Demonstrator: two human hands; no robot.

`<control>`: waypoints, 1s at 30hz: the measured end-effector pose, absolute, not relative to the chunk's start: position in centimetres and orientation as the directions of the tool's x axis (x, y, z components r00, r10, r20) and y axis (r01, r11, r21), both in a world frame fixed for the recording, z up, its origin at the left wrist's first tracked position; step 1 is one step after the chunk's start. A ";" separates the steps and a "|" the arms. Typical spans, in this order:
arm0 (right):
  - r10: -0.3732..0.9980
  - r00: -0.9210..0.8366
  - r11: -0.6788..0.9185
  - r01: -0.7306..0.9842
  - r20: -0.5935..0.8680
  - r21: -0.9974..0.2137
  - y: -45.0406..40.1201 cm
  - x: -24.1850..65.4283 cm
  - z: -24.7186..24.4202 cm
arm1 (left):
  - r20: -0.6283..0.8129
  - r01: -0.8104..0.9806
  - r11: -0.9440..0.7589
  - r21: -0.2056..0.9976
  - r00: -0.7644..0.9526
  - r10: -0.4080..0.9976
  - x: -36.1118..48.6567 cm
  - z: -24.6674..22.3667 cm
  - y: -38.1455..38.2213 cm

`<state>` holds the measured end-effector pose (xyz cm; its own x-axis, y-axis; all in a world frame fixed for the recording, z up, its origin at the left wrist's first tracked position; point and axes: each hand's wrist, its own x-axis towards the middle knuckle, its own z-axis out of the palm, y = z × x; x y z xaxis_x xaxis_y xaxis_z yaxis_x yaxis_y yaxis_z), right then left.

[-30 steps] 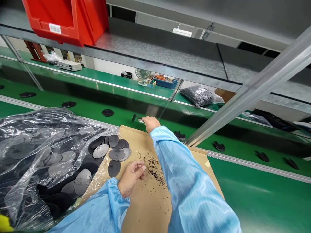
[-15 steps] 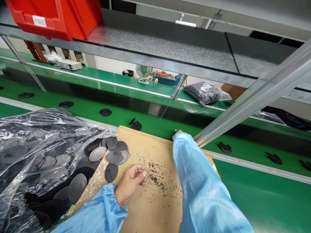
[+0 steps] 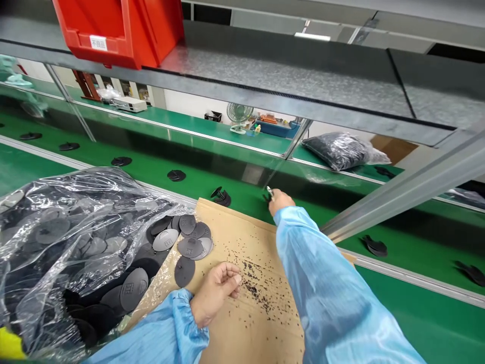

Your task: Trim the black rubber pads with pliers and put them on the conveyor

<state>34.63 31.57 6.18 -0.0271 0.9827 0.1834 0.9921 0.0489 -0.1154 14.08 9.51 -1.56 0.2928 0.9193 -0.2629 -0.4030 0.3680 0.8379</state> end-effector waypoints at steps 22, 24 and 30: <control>0.926 0.075 0.297 0.462 0.370 -0.836 22.5 23.0 7.1 | -0.273 -0.529 0.374 0.762 0.262 0.926 13.5 -1.2 9.8; 0.952 0.127 0.234 0.288 0.279 -0.929 18.6 24.5 6.5 | -0.304 -0.631 0.417 0.654 0.285 0.909 13.0 -1.0 9.9; 0.986 0.131 0.108 -0.066 0.099 -0.992 8.9 27.1 3.6 | -0.311 -0.553 0.763 0.335 0.699 0.644 10.7 -0.7 10.3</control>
<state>27.12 8.86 3.65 0.1310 0.9865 0.0987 -0.0661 0.1080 -0.9920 10.71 10.25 -0.71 0.6991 0.6437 -0.3113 -0.5533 0.7628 0.3348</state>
